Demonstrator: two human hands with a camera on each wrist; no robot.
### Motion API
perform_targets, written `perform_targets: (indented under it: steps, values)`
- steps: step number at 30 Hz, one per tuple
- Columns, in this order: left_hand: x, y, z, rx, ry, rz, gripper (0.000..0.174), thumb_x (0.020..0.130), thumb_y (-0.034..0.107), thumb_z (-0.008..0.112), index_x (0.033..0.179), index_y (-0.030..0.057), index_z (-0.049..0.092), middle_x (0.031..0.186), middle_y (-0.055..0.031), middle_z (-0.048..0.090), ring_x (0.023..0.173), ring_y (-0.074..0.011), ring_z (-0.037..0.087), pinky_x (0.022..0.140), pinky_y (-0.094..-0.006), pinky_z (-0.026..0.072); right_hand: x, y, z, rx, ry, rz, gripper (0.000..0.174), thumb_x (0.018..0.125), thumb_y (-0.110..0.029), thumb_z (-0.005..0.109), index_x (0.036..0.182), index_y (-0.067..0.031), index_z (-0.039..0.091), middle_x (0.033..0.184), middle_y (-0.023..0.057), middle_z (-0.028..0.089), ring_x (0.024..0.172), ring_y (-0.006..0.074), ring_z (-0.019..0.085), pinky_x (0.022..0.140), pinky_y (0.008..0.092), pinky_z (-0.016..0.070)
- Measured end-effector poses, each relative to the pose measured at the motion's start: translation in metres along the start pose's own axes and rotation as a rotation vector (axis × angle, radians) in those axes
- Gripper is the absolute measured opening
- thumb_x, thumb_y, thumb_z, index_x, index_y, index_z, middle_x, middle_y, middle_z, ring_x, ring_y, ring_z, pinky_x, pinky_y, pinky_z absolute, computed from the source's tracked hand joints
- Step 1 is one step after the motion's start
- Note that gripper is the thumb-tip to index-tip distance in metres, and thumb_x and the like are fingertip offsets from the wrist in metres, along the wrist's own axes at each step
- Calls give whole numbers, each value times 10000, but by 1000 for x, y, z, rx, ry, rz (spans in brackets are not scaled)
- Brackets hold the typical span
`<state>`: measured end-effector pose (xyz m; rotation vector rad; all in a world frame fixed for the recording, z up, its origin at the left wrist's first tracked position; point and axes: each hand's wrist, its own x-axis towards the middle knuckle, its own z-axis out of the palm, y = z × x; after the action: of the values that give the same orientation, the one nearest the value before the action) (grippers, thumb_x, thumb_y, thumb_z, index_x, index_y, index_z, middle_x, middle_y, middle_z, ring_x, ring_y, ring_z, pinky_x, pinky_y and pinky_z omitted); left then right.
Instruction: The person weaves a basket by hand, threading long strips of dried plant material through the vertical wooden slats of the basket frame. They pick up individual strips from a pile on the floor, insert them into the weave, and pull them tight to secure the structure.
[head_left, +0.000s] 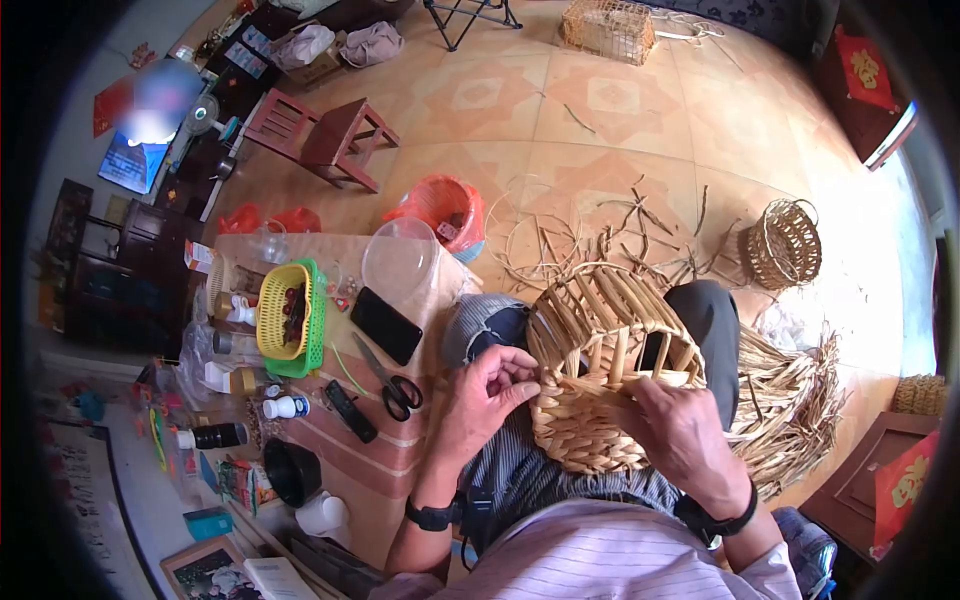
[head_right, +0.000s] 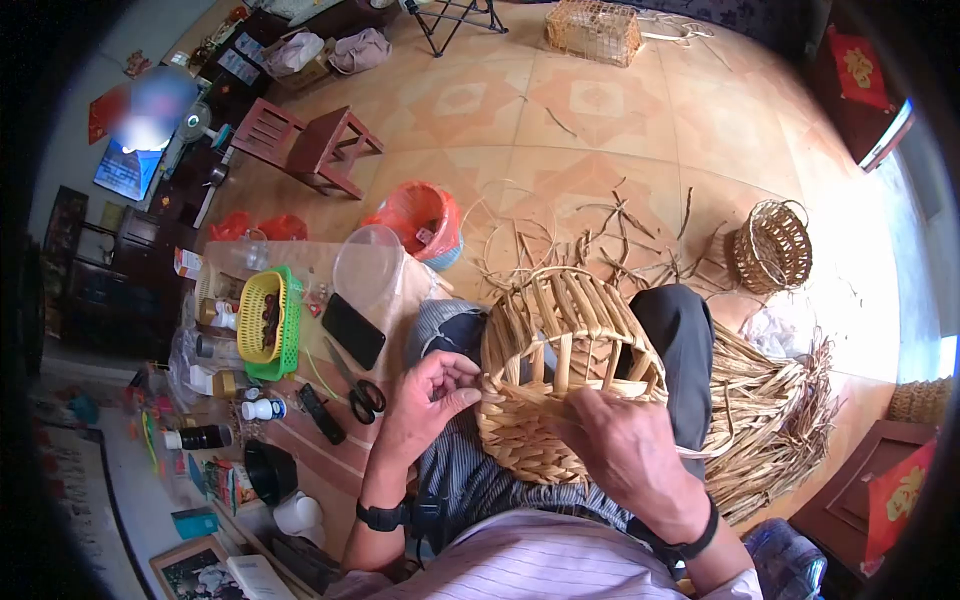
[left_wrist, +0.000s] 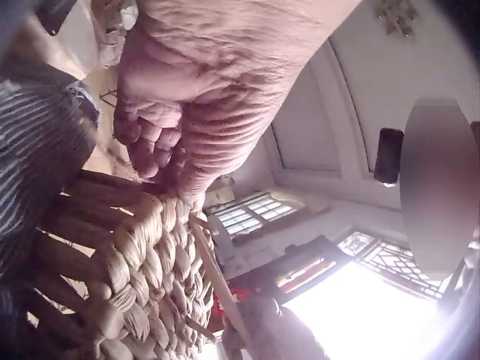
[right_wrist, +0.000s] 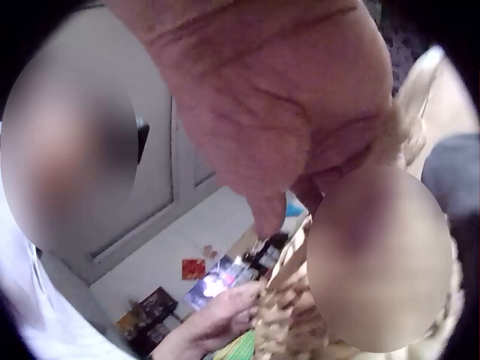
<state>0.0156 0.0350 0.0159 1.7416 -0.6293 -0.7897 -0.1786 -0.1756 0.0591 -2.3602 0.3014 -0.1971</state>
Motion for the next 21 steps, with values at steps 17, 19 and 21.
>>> perform_targets:
  steps: [17,19,21]
  values:
    - [38,8,-6,414,5,168,89,914,-27,768,983,-17,713,892,-89,680,790,-210,664,725,-336,519,4,-7,6,6,4,-19,200,974,-77,786,882,-35,614,656,147,607,594,361,657,551,462,496]
    - [41,-2,-5,410,8,220,92,905,-28,772,976,-18,715,894,-95,691,811,-217,687,733,-340,525,2,-12,3,-1,5,-25,227,970,-77,793,867,-37,595,633,141,579,565,345,637,523,455,474]
    - [44,-5,-5,397,14,245,94,899,-26,777,971,-19,717,896,-101,698,830,-224,705,741,-345,532,0,-19,6,18,34,-29,226,967,-66,791,866,-37,591,632,142,579,561,348,633,516,454,471]
